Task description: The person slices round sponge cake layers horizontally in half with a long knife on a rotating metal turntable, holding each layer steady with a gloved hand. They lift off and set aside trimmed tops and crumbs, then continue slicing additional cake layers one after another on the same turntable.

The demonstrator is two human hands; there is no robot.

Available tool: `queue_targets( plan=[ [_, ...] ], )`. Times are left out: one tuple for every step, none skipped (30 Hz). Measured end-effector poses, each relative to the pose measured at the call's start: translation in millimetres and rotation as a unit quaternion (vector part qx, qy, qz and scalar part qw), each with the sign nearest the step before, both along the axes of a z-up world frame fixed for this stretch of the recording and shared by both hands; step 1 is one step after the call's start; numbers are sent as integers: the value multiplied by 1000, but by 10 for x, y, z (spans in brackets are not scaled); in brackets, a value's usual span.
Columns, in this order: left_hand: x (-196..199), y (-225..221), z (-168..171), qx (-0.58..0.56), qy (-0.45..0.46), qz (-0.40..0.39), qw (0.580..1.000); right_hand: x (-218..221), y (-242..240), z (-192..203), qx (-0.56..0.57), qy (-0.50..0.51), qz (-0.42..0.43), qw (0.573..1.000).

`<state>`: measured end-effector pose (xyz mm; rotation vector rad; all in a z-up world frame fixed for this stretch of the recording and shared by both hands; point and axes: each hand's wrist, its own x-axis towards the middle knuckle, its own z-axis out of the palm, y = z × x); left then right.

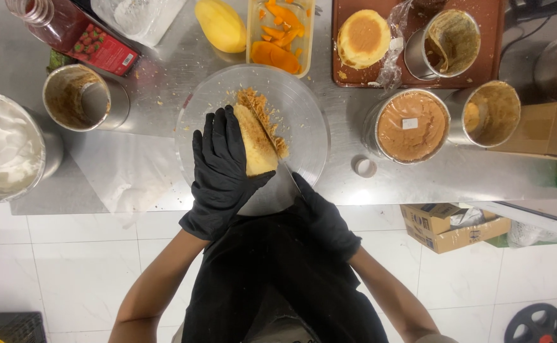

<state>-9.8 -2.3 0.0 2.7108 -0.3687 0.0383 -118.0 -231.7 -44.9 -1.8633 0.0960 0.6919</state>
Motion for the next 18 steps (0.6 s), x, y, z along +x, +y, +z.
queue_targets(
  plan=[
    [-17, -4, 6, -1, 0, 0, 1000, -7, 7, 51, -1, 0, 0, 1000],
    [-7, -4, 18, 7, -2, -4, 1000, 16, 20, 96, -10, 26, -20, 999],
    [6, -3, 32, 14, -3, -8, 1000, 41, 32, 145, -19, 52, -39, 998],
    [16, 2, 35, 14, -5, -8, 1000, -30, -6, 115, -19, 50, -39, 998],
    [27, 8, 34, 2, 0, 1, 1000, -102, -43, 81, 16, 6, -25, 1000],
    [16, 15, 29, -11, 8, 9, 1000, -196, -79, 47, 50, -35, -10, 998],
    [18, 14, 30, -11, 8, 10, 1000, -179, -75, 11, 50, -34, -10, 998],
    [13, 12, 31, -15, 8, 5, 1000, -173, -72, -20, 21, -19, -9, 1000],
    [7, 8, 30, -20, 8, 0, 1000, -168, -70, -54, -8, -3, -9, 1000],
    [-10, -3, 35, -21, 12, -1, 1000, -125, -55, -21, -9, 1, -10, 1000],
    [-29, -15, 43, -8, 4, -4, 1000, -83, -41, 14, 6, 40, -33, 999],
    [-17, -24, 49, 5, -9, -6, 1000, 0, -25, 33, 23, 73, -54, 996],
    [-20, -23, 50, 5, -10, -6, 1000, -43, -35, 28, 23, 72, -54, 996],
    [2, -20, 57, 2, -4, -4, 1000, -58, -43, 24, 25, 39, -41, 998],
    [26, -17, 64, -1, 2, -2, 1000, -71, -50, 21, 27, 7, -28, 999],
    [26, -15, 61, -1, 1, -1, 1000, -115, -56, 8, 27, 6, -28, 999],
    [24, -14, 53, -5, 8, 5, 1000, -160, -63, -9, 41, -12, -30, 999],
    [17, -11, 43, -8, 15, 11, 1000, -213, -68, -26, 54, -29, -32, 998]
  ],
)
